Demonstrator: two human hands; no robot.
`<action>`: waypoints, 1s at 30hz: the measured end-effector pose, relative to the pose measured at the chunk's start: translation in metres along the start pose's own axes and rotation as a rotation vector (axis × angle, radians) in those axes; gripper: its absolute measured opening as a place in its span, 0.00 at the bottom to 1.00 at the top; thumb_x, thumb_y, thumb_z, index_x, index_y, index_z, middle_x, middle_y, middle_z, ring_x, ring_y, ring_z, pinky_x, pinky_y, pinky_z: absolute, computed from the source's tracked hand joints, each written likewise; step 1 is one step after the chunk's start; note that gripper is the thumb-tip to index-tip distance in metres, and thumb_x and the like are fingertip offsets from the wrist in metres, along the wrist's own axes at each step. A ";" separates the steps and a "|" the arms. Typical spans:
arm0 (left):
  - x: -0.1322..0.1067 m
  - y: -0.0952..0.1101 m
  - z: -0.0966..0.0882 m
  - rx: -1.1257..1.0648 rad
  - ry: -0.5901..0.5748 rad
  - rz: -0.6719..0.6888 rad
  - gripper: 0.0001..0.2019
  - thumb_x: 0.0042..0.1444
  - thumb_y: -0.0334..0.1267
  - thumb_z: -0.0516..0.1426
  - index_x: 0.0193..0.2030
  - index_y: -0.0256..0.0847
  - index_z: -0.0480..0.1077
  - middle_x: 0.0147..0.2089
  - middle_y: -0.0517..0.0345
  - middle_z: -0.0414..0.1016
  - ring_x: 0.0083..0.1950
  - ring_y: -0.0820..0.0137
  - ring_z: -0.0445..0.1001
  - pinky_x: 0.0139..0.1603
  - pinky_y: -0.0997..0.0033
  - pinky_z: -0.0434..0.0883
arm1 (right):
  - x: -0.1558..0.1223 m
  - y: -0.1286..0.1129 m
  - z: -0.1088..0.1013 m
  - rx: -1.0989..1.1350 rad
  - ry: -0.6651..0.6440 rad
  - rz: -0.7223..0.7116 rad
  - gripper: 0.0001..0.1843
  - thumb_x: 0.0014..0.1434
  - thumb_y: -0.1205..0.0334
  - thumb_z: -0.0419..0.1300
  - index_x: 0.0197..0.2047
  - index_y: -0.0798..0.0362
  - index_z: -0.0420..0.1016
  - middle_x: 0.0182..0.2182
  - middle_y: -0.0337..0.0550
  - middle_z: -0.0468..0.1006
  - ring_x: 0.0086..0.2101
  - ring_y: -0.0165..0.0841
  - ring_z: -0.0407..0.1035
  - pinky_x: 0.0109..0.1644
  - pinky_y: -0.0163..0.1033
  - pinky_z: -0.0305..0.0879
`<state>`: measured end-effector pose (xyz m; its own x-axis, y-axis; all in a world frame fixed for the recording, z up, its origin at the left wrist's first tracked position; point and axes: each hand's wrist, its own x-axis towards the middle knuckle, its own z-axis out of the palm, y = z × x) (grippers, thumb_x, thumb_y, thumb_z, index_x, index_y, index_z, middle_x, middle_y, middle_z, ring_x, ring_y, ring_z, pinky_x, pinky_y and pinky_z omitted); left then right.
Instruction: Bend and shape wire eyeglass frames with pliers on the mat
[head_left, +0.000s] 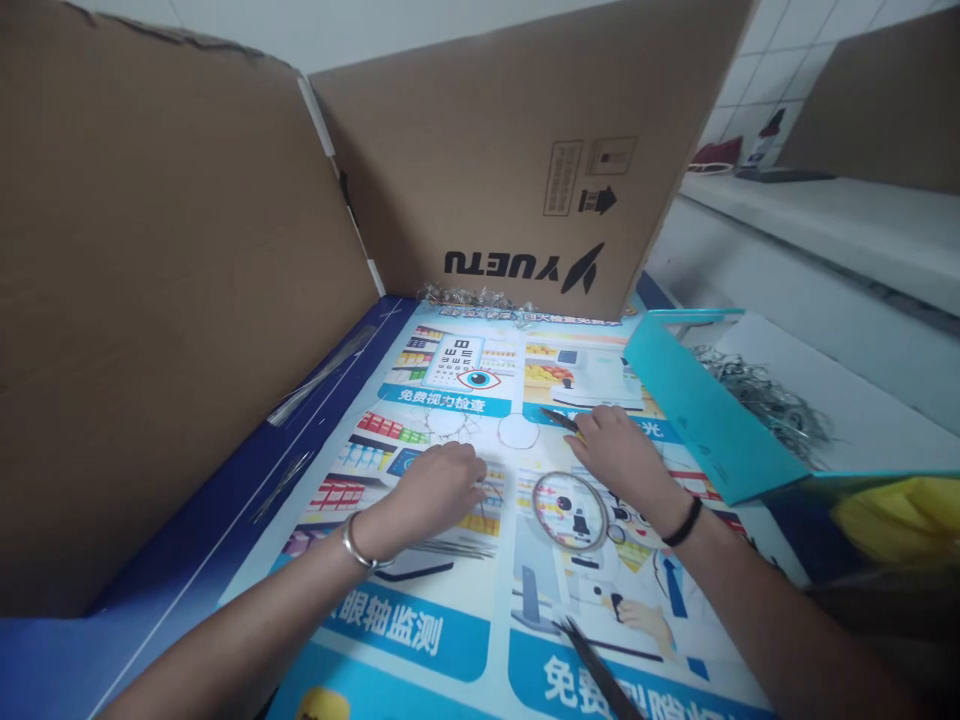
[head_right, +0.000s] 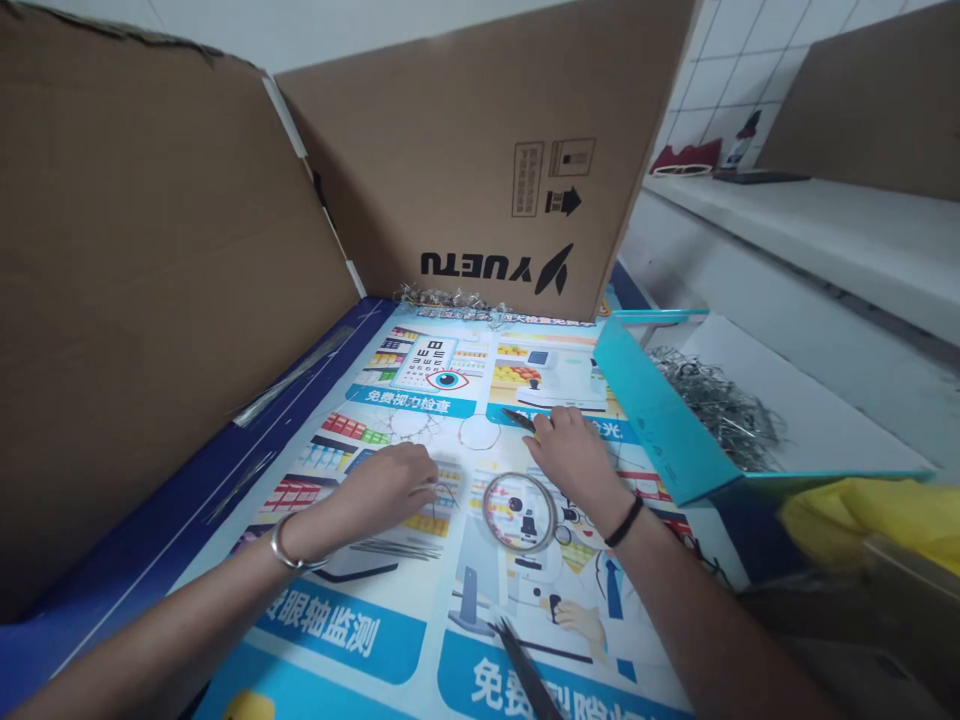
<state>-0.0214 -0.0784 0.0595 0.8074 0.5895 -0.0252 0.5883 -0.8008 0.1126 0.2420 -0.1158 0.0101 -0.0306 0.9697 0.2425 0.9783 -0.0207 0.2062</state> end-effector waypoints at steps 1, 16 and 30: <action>0.003 0.003 0.003 0.033 -0.002 -0.012 0.07 0.56 0.36 0.53 0.31 0.37 0.71 0.33 0.53 0.71 0.37 0.66 0.69 0.39 0.67 0.66 | 0.000 0.000 0.000 0.008 -0.003 -0.003 0.14 0.61 0.54 0.51 0.40 0.56 0.69 0.36 0.52 0.69 0.41 0.42 0.61 0.42 0.41 0.54; 0.013 0.009 0.019 0.205 -0.089 -0.002 0.10 0.54 0.26 0.46 0.36 0.32 0.69 0.35 0.45 0.72 0.36 0.62 0.72 0.33 0.64 0.70 | 0.000 0.003 0.004 0.040 0.034 -0.023 0.14 0.61 0.56 0.50 0.41 0.56 0.70 0.36 0.52 0.71 0.42 0.41 0.61 0.46 0.41 0.54; 0.007 0.009 0.016 0.186 -0.036 0.066 0.09 0.50 0.22 0.48 0.35 0.33 0.68 0.35 0.46 0.72 0.35 0.60 0.71 0.32 0.62 0.71 | 0.001 0.005 0.008 0.034 0.057 -0.021 0.12 0.60 0.56 0.52 0.38 0.55 0.70 0.35 0.50 0.71 0.40 0.40 0.62 0.42 0.41 0.55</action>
<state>-0.0101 -0.0830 0.0441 0.8437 0.5334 -0.0600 0.5295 -0.8454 -0.0698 0.2485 -0.1124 0.0036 -0.0616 0.9542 0.2926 0.9838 0.0085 0.1793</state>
